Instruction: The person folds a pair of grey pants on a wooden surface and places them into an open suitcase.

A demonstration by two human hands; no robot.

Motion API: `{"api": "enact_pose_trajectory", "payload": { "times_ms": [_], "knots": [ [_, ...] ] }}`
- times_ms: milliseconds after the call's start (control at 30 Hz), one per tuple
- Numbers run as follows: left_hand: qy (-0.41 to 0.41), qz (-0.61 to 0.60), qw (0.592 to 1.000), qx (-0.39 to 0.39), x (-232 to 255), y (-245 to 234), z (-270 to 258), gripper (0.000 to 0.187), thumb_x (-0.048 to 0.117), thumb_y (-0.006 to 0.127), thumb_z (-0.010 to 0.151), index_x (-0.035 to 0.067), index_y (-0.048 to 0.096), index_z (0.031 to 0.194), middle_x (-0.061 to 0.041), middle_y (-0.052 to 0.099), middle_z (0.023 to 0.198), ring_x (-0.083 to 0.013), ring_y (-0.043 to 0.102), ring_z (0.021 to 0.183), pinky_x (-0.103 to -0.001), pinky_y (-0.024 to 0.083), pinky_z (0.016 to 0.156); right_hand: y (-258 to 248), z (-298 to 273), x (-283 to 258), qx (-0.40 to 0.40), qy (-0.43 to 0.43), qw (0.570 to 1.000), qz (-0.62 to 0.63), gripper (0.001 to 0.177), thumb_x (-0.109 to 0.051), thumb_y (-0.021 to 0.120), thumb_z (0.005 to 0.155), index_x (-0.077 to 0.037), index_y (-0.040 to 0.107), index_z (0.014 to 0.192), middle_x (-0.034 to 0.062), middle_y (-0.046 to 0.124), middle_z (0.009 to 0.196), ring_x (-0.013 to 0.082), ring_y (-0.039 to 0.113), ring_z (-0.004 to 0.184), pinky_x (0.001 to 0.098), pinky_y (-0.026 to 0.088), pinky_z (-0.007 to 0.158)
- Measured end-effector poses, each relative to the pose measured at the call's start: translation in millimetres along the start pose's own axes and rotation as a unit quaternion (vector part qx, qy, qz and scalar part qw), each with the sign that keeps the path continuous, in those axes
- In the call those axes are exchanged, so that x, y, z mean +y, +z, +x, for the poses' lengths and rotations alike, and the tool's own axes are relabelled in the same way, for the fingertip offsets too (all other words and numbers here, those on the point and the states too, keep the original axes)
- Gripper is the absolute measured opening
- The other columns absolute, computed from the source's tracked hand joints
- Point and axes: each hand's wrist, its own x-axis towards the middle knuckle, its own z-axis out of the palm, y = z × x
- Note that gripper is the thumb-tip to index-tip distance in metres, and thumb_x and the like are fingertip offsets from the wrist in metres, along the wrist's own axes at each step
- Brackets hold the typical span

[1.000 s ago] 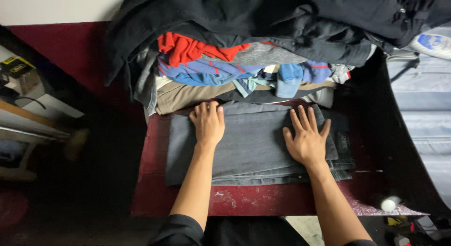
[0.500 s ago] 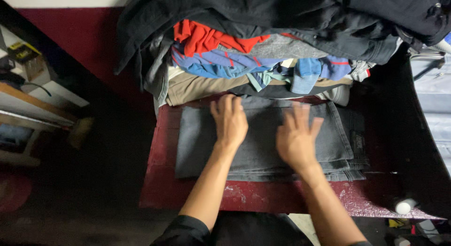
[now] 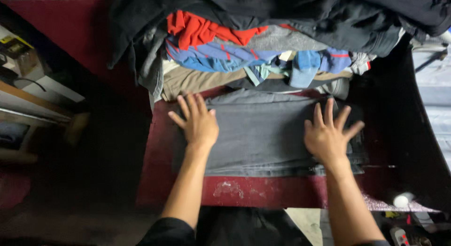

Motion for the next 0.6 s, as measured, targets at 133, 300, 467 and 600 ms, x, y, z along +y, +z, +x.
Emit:
{"api": "enact_pose_trajectory", "payload": {
  "times_ms": [133, 300, 467, 600],
  "knots": [
    [0.139, -0.105, 0.983, -0.062, 87.6, 23.8, -13.7, 0.068, 0.012, 0.058, 0.090, 0.008, 0.044, 0.157, -0.019, 0.031, 0.169, -0.0394, 0.023, 0.160, -0.074, 0.014, 0.118, 6.3, 5.3, -77.1, 0.001, -0.093, 0.944, 0.315, 0.057, -0.026, 0.050, 0.097, -0.005, 0.053, 0.150, 0.0225, 0.041, 0.163, 0.0479, 0.032, 0.151, 0.0735, 0.026, 0.117],
    [0.156, -0.141, 0.977, -0.031, 69.4, 27.4, -9.3, 0.056, 0.027, 0.060, 0.096, 0.014, 0.050, 0.150, -0.017, 0.041, 0.162, -0.0345, 0.030, 0.153, -0.073, 0.015, 0.117, -4.2, 11.0, -85.0, -0.079, -0.060, 0.969, 0.227, 0.063, -0.048, 0.058, 0.093, -0.023, 0.053, 0.150, 0.0085, 0.045, 0.160, 0.0326, 0.035, 0.151, 0.0695, 0.020, 0.116],
    [0.082, -0.098, 0.992, -0.001, 39.9, 26.2, 12.5, 0.058, 0.036, 0.061, 0.100, 0.010, 0.049, 0.152, -0.024, 0.040, 0.157, -0.0408, 0.030, 0.149, -0.069, 0.015, 0.119, -11.0, 17.2, -77.8, -0.084, -0.033, 0.978, 0.189, 0.075, -0.063, 0.058, 0.090, -0.019, 0.051, 0.151, 0.0106, 0.043, 0.160, 0.0375, 0.031, 0.151, 0.0784, 0.014, 0.111],
    [0.078, -0.106, 0.991, -0.028, 34.4, 26.1, 7.8, 0.056, 0.039, 0.062, 0.098, 0.011, 0.053, 0.146, -0.023, 0.042, 0.154, -0.0407, 0.033, 0.149, -0.069, 0.015, 0.121, -10.1, 7.0, -80.9, -0.086, -0.020, 0.983, 0.162, 0.076, -0.063, 0.054, 0.093, -0.018, 0.049, 0.154, 0.0119, 0.041, 0.163, 0.0423, 0.029, 0.152, 0.0854, 0.010, 0.106]
  ]
}}
